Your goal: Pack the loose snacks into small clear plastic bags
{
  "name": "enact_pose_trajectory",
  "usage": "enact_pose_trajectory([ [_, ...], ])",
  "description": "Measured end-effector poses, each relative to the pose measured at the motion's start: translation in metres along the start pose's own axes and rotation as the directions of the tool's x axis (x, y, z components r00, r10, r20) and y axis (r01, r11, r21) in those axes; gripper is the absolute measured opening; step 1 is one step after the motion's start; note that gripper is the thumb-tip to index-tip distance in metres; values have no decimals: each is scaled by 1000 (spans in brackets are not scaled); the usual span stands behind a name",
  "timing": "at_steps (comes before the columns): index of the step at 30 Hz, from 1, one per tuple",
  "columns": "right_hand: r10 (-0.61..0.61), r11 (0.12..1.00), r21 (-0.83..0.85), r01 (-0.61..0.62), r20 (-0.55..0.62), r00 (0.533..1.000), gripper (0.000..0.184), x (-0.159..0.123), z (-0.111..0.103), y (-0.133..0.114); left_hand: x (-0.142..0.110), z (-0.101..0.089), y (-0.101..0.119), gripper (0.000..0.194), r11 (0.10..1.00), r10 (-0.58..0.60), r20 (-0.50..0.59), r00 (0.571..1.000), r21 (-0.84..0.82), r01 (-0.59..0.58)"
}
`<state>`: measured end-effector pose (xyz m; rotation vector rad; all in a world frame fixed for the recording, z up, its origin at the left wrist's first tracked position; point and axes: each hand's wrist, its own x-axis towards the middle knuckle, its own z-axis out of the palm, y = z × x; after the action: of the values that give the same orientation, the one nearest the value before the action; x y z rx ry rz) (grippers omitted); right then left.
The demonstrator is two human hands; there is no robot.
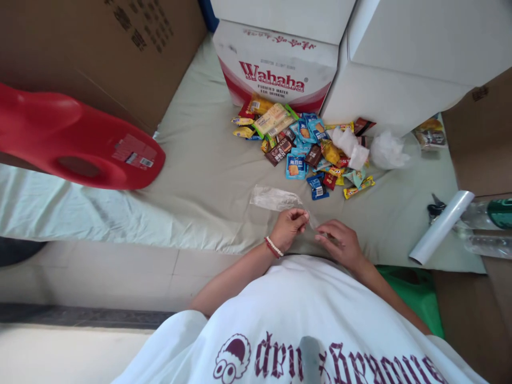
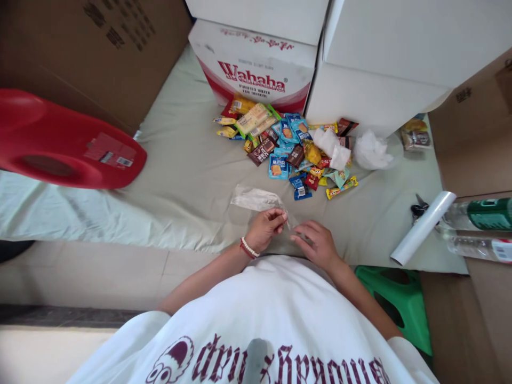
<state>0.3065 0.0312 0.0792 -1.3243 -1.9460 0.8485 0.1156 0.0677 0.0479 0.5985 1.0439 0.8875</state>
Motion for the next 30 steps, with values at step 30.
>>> enact_pose_trajectory([
  [30,450,784,413,-464,137,882,32,94,58,20,-65,-78,1,14,893,397,-152,905,293,-342],
])
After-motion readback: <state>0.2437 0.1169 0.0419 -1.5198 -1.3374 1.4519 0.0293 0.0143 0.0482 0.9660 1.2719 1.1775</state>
